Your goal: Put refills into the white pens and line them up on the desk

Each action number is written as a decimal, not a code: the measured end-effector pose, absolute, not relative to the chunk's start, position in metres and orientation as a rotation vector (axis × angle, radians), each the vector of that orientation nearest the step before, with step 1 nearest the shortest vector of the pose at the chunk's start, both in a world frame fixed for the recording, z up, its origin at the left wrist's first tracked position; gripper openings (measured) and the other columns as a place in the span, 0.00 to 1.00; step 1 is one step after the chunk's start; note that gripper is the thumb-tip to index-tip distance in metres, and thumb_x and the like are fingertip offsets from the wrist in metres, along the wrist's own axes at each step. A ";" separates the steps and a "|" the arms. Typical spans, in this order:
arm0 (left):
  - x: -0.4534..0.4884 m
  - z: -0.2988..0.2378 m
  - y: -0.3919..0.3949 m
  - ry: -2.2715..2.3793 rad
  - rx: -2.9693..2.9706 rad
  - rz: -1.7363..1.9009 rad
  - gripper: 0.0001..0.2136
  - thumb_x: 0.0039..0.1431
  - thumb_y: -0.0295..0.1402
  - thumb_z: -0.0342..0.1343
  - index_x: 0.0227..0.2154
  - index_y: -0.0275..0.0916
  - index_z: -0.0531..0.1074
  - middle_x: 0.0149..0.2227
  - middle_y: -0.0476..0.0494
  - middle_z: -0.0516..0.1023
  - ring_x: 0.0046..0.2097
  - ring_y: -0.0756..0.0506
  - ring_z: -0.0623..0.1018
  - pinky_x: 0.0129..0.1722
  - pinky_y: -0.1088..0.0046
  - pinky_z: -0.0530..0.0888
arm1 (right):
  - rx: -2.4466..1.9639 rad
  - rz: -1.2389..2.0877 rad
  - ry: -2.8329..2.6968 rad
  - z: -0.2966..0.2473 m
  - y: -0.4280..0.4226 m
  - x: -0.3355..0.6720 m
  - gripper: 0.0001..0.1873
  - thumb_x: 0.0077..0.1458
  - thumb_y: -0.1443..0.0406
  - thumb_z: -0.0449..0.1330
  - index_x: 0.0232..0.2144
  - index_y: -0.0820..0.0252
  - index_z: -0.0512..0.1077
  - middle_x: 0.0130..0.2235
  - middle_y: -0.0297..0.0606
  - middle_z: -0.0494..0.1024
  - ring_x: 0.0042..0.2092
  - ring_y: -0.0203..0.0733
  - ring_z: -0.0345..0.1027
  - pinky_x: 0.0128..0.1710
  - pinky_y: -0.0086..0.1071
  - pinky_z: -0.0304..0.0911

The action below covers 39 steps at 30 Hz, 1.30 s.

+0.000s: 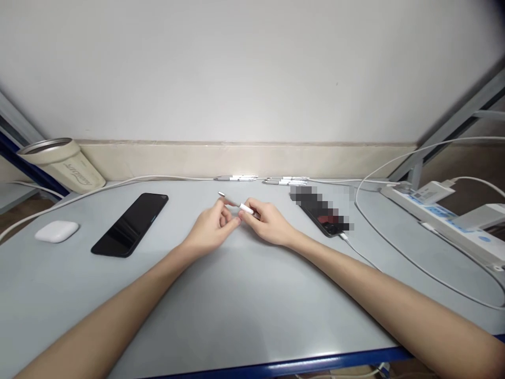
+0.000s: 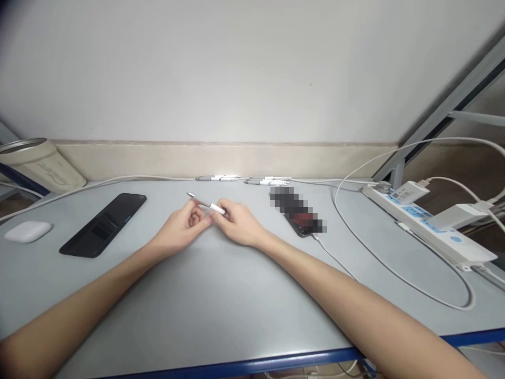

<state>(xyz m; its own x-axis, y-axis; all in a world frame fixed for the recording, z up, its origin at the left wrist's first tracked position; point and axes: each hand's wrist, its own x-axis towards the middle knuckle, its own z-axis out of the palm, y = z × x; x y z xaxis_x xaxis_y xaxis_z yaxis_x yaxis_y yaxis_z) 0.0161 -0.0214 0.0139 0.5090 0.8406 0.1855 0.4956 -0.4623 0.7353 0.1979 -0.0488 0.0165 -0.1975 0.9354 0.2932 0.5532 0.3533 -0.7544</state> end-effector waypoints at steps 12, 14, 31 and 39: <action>0.010 0.018 -0.016 1.142 2.425 0.864 0.12 0.63 0.40 0.45 0.36 0.44 0.73 0.35 0.49 0.74 0.34 0.49 0.72 0.37 0.73 0.66 | -1.412 0.251 -2.290 0.013 -0.046 0.212 0.18 0.65 0.56 0.43 0.32 0.58 0.67 0.27 0.34 0.71 0.27 0.34 0.59 0.28 0.27 0.45; 0.009 0.017 -0.015 1.158 2.498 0.800 0.14 0.64 0.39 0.42 0.36 0.44 0.73 0.35 0.49 0.75 0.36 0.48 0.73 0.37 0.73 0.66 | -1.412 0.234 -2.313 0.011 -0.045 0.212 0.19 0.66 0.55 0.42 0.33 0.57 0.68 0.27 0.34 0.72 0.27 0.35 0.60 0.29 0.27 0.45; 0.012 0.014 -0.017 1.187 2.416 0.622 0.16 0.65 0.40 0.39 0.31 0.42 0.70 0.28 0.51 0.73 0.32 0.48 0.72 0.32 0.73 0.65 | -1.494 0.072 -2.372 0.015 -0.048 0.219 0.19 0.65 0.55 0.43 0.37 0.56 0.70 0.34 0.37 0.76 0.35 0.38 0.66 0.29 0.28 0.47; 0.011 0.012 -0.016 1.208 2.339 0.720 0.09 0.59 0.38 0.49 0.40 0.43 0.67 0.35 0.51 0.72 0.31 0.50 0.70 0.34 0.73 0.67 | -1.460 0.143 -2.332 0.011 -0.046 0.217 0.16 0.65 0.57 0.44 0.40 0.56 0.70 0.37 0.37 0.76 0.38 0.39 0.68 0.33 0.28 0.52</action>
<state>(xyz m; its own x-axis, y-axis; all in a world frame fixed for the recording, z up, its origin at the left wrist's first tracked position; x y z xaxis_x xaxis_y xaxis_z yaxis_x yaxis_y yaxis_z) 0.0110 -0.0161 0.0120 0.4912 0.8326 0.2559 0.6213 -0.5408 0.5670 0.2167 -0.0460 0.0111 -0.3854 0.8837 0.2657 0.8447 0.4537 -0.2840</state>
